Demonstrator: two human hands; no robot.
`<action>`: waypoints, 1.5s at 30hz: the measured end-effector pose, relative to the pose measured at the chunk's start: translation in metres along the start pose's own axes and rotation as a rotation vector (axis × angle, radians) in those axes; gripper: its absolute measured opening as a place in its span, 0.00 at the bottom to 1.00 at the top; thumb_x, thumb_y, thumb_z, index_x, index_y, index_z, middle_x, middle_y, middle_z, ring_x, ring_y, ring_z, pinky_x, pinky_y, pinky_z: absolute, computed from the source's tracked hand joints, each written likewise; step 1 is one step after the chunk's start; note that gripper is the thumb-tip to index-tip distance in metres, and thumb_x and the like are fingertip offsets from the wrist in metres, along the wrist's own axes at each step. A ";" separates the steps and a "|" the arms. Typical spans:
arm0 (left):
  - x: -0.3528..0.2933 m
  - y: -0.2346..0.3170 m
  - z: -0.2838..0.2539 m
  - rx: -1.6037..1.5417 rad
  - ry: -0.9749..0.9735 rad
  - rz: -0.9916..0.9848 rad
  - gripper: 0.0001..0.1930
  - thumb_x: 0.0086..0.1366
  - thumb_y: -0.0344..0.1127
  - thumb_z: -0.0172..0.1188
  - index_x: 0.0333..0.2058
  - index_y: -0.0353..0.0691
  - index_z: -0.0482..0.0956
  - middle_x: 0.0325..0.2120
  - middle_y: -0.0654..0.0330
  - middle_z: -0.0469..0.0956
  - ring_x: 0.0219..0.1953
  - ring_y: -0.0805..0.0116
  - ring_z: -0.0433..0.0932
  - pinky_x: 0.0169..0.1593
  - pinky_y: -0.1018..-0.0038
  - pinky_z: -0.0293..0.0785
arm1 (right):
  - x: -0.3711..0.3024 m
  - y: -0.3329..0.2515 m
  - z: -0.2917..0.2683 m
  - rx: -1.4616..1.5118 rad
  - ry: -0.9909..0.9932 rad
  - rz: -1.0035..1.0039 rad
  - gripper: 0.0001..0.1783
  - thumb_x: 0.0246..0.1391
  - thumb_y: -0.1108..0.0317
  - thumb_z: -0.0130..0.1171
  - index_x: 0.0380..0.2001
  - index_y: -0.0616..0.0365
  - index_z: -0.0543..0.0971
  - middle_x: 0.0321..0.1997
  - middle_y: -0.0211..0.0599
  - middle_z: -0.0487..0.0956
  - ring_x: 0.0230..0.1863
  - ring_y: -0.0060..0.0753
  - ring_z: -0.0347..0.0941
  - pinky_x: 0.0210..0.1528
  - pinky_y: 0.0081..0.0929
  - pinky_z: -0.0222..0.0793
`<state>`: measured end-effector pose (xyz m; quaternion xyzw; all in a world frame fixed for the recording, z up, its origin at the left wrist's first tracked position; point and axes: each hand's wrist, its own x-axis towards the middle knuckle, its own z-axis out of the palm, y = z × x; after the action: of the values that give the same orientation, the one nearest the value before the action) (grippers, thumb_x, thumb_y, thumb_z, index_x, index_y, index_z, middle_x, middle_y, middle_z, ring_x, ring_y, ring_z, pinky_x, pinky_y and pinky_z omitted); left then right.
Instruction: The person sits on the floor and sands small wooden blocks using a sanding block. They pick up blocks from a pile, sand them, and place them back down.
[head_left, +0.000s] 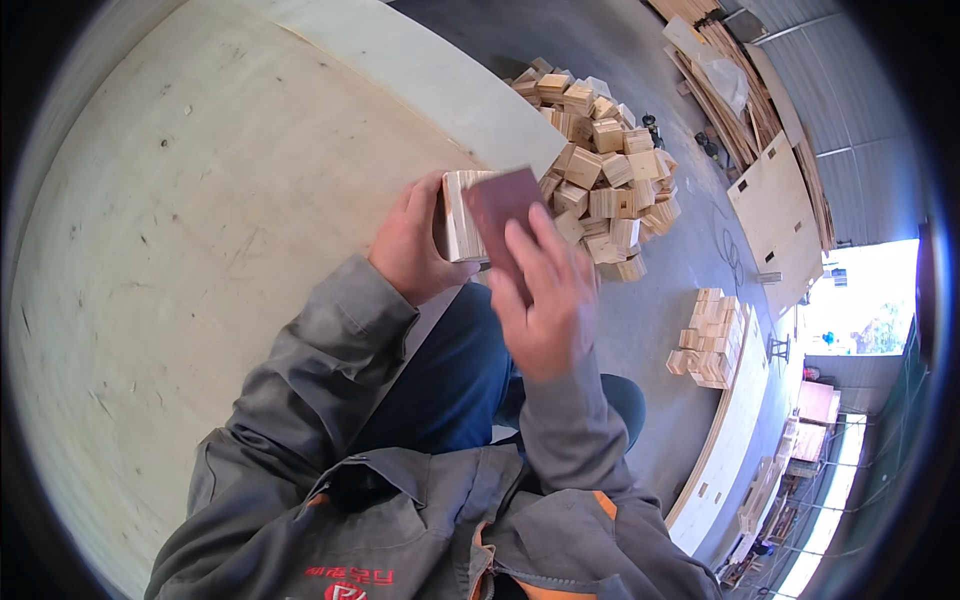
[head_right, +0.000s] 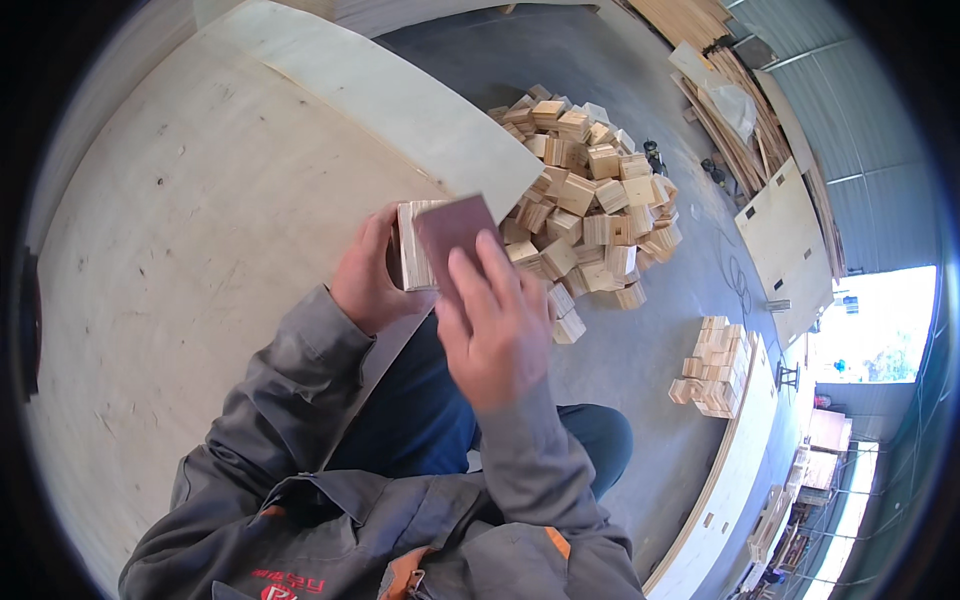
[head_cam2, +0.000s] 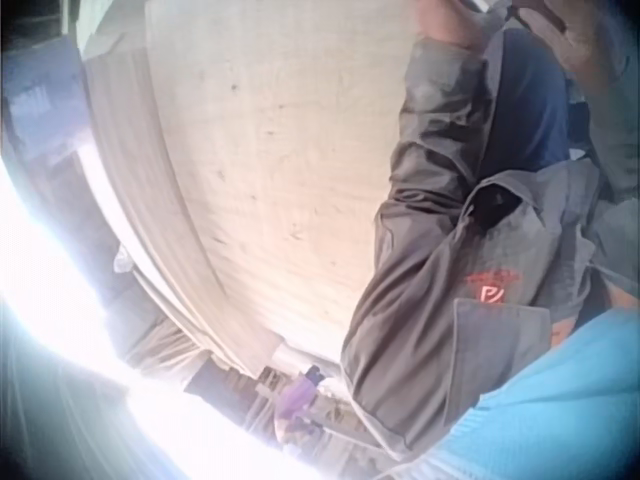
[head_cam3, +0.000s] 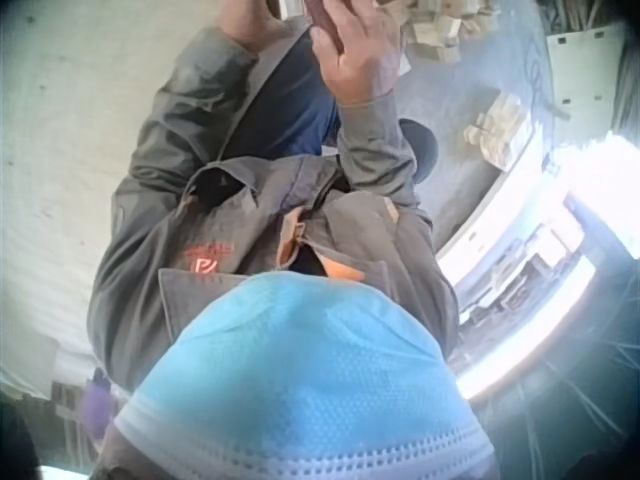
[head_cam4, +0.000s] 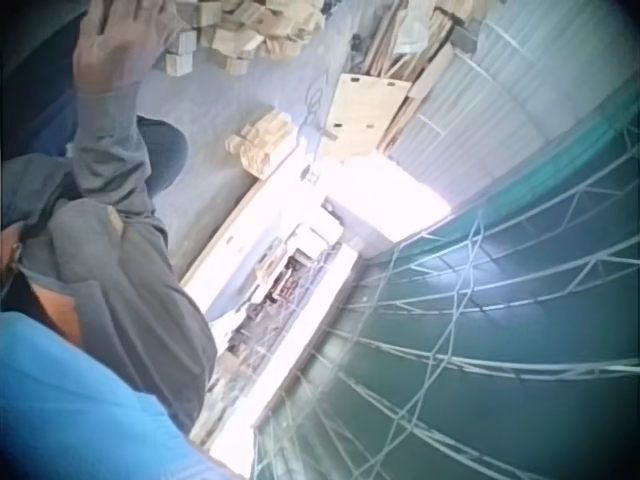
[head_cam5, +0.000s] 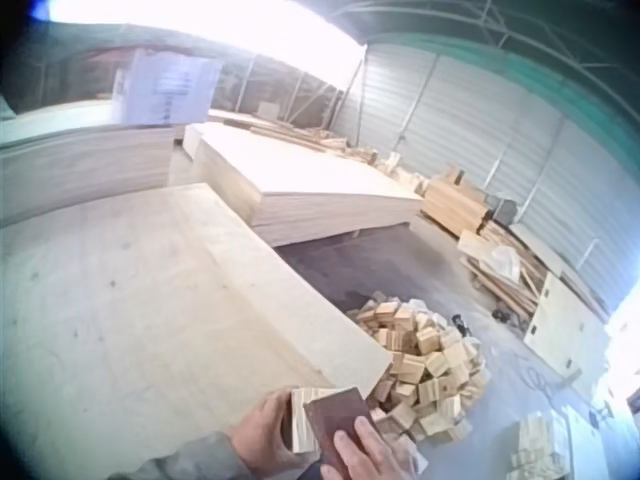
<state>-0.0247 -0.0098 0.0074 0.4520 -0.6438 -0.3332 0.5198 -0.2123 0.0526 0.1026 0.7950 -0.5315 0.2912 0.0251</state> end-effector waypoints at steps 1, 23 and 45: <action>0.000 -0.001 0.003 0.003 0.007 0.008 0.55 0.44 0.31 0.88 0.71 0.34 0.67 0.60 0.41 0.78 0.63 0.40 0.80 0.66 0.56 0.80 | -0.016 -0.008 -0.009 -0.003 -0.017 -0.009 0.30 0.57 0.63 0.76 0.64 0.47 0.87 0.75 0.41 0.80 0.63 0.53 0.77 0.66 0.51 0.72; 0.001 -0.003 0.004 0.032 0.013 0.038 0.53 0.47 0.33 0.87 0.71 0.34 0.68 0.59 0.41 0.78 0.61 0.40 0.81 0.64 0.57 0.81 | -0.019 -0.004 -0.013 0.043 -0.042 -0.064 0.32 0.55 0.63 0.77 0.65 0.44 0.87 0.76 0.38 0.79 0.63 0.53 0.77 0.66 0.51 0.71; -0.001 -0.004 0.001 -0.072 -0.051 -0.045 0.57 0.43 0.31 0.87 0.73 0.36 0.66 0.62 0.42 0.77 0.64 0.42 0.81 0.67 0.57 0.81 | -0.004 0.016 0.012 -0.001 0.075 -0.015 0.31 0.55 0.62 0.78 0.65 0.46 0.87 0.76 0.37 0.79 0.62 0.51 0.78 0.68 0.50 0.72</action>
<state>-0.0244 -0.0104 0.0035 0.4387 -0.6342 -0.3792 0.5114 -0.2217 0.0448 0.0870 0.7876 -0.5242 0.3203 0.0475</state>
